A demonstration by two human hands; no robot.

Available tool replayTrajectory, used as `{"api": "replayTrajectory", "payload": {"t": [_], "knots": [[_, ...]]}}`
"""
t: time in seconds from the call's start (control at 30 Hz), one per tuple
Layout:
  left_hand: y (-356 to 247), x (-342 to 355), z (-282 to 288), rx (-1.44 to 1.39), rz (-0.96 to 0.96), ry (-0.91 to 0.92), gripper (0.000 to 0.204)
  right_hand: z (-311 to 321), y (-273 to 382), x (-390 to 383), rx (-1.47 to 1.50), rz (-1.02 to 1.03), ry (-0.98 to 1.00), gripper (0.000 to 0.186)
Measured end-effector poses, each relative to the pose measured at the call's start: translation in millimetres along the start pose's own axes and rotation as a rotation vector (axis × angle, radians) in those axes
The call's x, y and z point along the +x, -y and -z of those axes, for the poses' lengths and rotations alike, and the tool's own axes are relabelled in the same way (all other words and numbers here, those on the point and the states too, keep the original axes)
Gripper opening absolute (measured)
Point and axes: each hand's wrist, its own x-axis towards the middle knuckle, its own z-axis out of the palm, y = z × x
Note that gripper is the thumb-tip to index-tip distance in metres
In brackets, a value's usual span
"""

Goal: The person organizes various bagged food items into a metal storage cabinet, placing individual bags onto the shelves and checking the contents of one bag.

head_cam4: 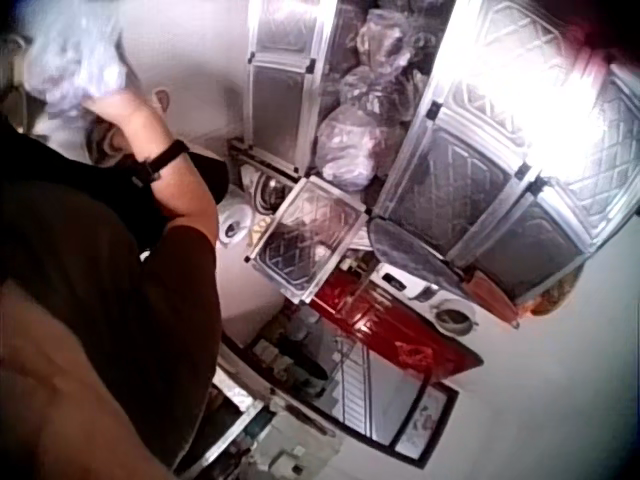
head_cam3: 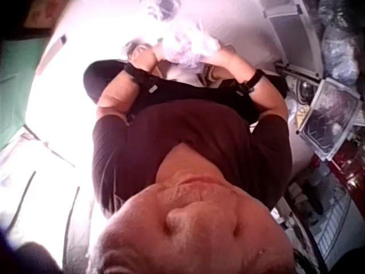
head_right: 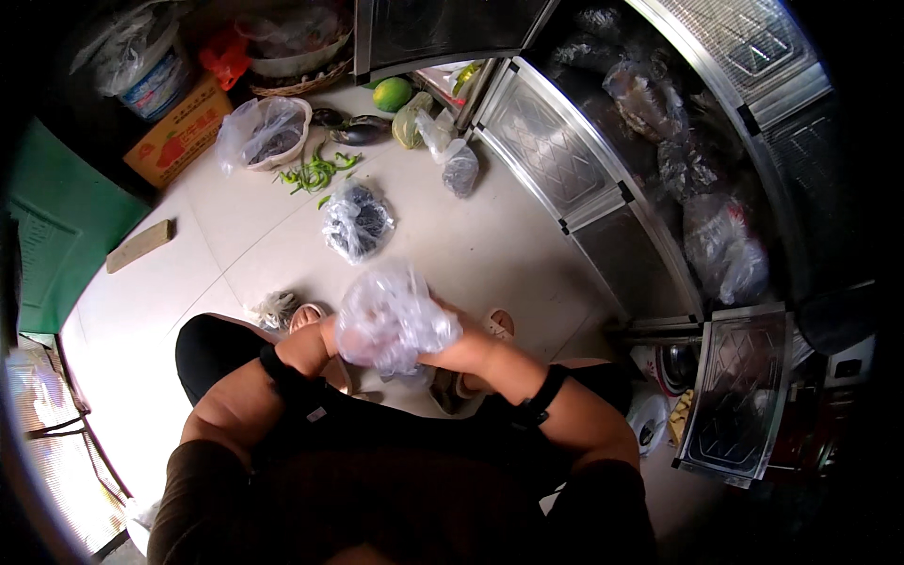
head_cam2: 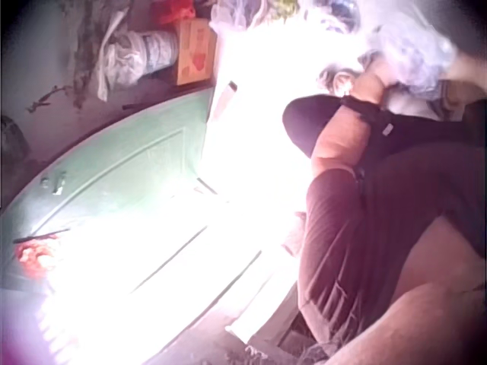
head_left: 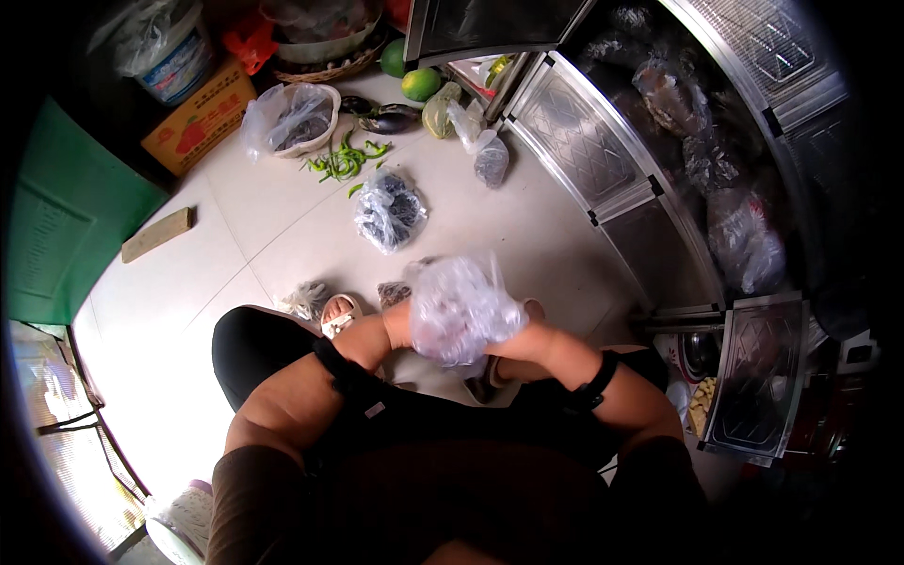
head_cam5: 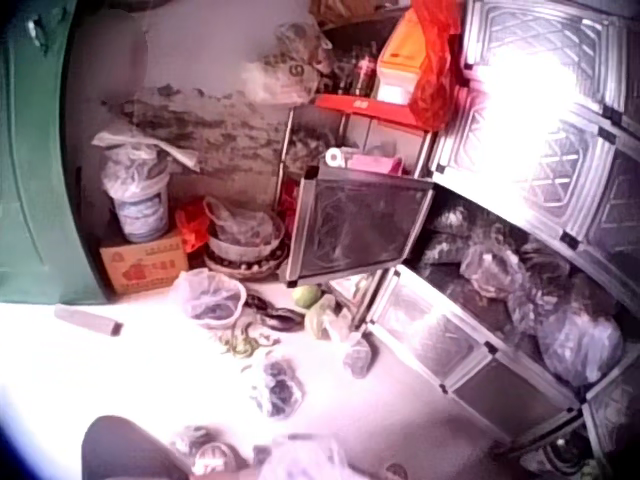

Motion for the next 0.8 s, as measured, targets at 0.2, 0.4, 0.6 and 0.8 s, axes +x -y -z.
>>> {"api": "replayTrajectory", "payload": {"t": [0.2,0.4,0.6,0.8], "knots": [[-45,27,21,-0.063,0.299,-0.22,0.049,38,0,18,0.598,-0.065,-0.158,0.046],[-26,22,24,-0.439,0.676,-0.564,0.046,161,0,30,0.963,-0.223,-0.623,0.034],[-22,25,25,-0.47,0.796,-0.445,0.044,316,-46,72,1.025,0.014,-1.041,0.031],[-23,50,37,-0.446,0.847,-0.394,0.043,472,-180,87,-0.59,0.013,-1.029,0.033]]}}
